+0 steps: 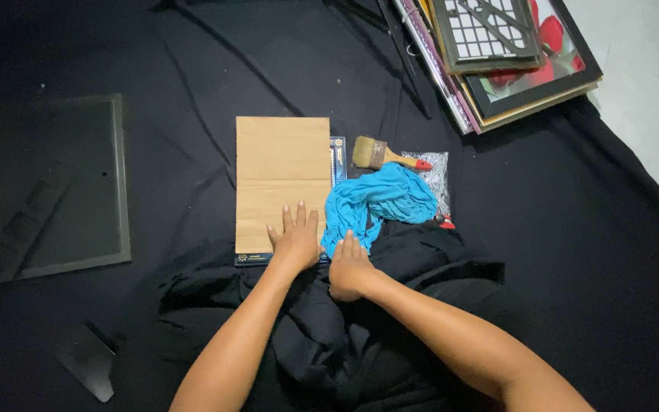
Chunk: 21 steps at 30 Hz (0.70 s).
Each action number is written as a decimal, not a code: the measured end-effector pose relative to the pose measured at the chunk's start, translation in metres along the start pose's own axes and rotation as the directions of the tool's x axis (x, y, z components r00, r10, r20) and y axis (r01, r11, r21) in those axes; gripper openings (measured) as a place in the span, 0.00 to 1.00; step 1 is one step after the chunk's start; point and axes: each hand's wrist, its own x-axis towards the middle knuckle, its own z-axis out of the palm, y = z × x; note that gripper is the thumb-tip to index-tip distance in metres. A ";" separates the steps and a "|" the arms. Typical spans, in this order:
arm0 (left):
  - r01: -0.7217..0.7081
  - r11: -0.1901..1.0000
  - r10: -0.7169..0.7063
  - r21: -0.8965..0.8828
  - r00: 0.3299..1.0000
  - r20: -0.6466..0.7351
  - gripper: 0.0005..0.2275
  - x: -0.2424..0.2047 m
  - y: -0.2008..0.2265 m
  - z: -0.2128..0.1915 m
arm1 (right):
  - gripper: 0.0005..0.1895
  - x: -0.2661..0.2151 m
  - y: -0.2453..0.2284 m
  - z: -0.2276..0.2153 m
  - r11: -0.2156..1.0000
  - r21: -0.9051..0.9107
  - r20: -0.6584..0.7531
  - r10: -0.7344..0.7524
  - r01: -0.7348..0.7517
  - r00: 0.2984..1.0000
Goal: The person is cleaning a picture frame using a brush and a blue cloth. They brush the edges and then wipe the surface.
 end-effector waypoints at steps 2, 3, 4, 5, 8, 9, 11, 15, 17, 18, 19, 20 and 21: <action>0.000 1.000 0.000 0.009 1.000 0.004 0.36 -0.002 0.001 0.002 | 0.54 0.005 0.000 0.001 1.000 -0.001 0.016 0.010 -0.010 1.000; 0.002 1.000 -0.002 0.018 1.000 0.003 0.36 -0.002 0.001 0.001 | 0.52 0.008 0.000 0.000 1.000 -0.005 0.028 0.018 -0.018 0.999; 0.003 1.000 -0.003 0.019 1.000 0.005 0.36 -0.004 0.002 0.000 | 0.52 0.017 0.006 0.002 1.000 -0.003 0.029 0.017 -0.017 0.999; 0.003 1.000 -0.004 0.028 1.000 0.007 0.36 -0.005 0.003 -0.002 | 0.50 0.027 0.012 0.004 1.000 -0.028 -0.018 -0.005 0.004 1.000; 0.004 0.999 -0.004 0.043 1.000 0.006 0.36 -0.006 0.003 -0.001 | 0.32 0.055 0.034 0.002 0.999 -0.017 -0.279 -0.044 0.041 0.959; 0.004 0.999 -0.004 0.045 1.000 0.000 0.36 -0.006 0.003 -0.001 | 0.24 0.064 0.043 0.000 0.998 0.012 -0.483 -0.050 0.063 0.874; -0.007 0.999 0.007 0.036 1.000 0.003 0.37 -0.006 0.003 0.000 | 0.31 0.027 0.039 -0.016 0.997 -0.014 -0.570 -0.065 0.070 0.819; -0.016 1.000 0.016 -0.001 1.000 0.000 0.36 -0.006 0.002 -0.002 | 0.46 0.038 0.053 -0.014 0.996 0.064 -0.617 -0.006 0.057 0.787; -0.019 1.000 0.019 -0.005 1.000 0.001 0.36 -0.009 0.004 -0.005 | 0.41 0.059 0.061 -0.010 0.990 0.104 -0.673 0.003 0.091 0.740; -0.024 1.000 0.024 -0.006 1.000 0.001 0.36 -0.011 0.004 -0.007 | 0.36 0.069 0.064 -0.009 0.981 0.144 -0.727 0.017 0.128 0.687; -0.020 1.000 0.020 -0.008 1.000 0.000 0.36 -0.012 0.004 -0.007 | 0.36 0.072 0.064 -0.012 0.981 0.140 -0.726 0.012 0.131 0.687; -0.021 1.000 0.021 0.002 1.000 0.001 0.36 -0.012 0.004 -0.007 | 0.29 0.076 0.064 -0.015 0.960 0.216 -0.732 0.036 0.181 0.681; -0.022 1.000 0.022 0.011 1.000 0.003 0.36 -0.011 0.004 -0.008 | 0.23 0.081 0.064 -0.019 0.929 0.289 -0.735 0.061 0.230 0.675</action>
